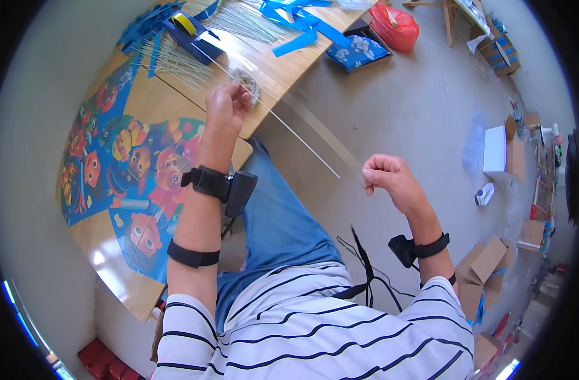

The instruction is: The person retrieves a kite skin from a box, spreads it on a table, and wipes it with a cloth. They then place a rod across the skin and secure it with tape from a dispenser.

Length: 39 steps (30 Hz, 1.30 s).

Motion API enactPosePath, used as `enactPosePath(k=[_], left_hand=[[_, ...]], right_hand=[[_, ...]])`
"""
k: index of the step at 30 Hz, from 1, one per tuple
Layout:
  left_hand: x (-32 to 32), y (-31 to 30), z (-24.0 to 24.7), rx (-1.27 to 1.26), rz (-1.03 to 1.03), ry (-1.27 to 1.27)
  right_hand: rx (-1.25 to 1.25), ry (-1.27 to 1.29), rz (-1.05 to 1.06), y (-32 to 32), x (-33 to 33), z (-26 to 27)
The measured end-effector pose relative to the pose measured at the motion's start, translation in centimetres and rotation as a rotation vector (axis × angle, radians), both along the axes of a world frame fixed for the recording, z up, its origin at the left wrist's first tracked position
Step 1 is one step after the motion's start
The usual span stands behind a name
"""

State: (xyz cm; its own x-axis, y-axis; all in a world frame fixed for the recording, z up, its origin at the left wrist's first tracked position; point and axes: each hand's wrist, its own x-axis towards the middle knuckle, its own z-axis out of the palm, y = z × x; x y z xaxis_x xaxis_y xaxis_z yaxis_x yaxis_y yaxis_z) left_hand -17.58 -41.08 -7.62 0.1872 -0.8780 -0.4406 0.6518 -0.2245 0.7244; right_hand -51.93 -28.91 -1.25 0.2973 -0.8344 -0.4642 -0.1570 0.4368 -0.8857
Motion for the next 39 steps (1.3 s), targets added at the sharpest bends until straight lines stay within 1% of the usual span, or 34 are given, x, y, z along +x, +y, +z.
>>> enactPosePath(k=[9, 11, 13, 15, 17, 21, 24, 32, 39], left_hand=[[-1.5, 0.2, 0.4, 0.028, -0.007, 0.003], [-1.5, -0.2, -0.4, -0.004, -0.001, 0.007], [-1.8, -0.2, -1.3, -0.016, 0.026, -0.03], [-2.3, 0.2, -0.5, 0.043, 0.028, 0.006], [-2.5, 0.6, 0.0, 0.065, 0.062, -0.016], [-0.9, 0.6, -0.5, 0.078, 0.131, -0.067], [1.8, -0.3, -2.2, 0.069, 0.188, -0.084], [6.4, -2.2, -2.8, 0.071, 0.266, -0.177], [7.0, -4.0, -2.3, 0.093, 0.33, -0.162]], right_hand=[[-0.012, 0.015, 0.005, 0.3, 0.3, -0.4], [-0.054, 0.044, 0.032, 0.3, 0.3, -0.9], [-0.037, 0.026, 0.032, 0.3, 0.2, -1.2], [-0.021, 0.023, 0.027, 0.3, 0.3, -1.1], [0.004, 0.002, 0.008, 0.2, 0.6, -0.5], [0.027, 0.008, -0.015, 0.1, 0.5, -0.4], [0.04, 0.015, -0.024, 0.1, 0.7, -0.1], [0.072, 0.02, -0.034, -0.3, 0.4, -0.1], [0.078, 0.019, -0.001, -0.6, 0.2, -0.2]])
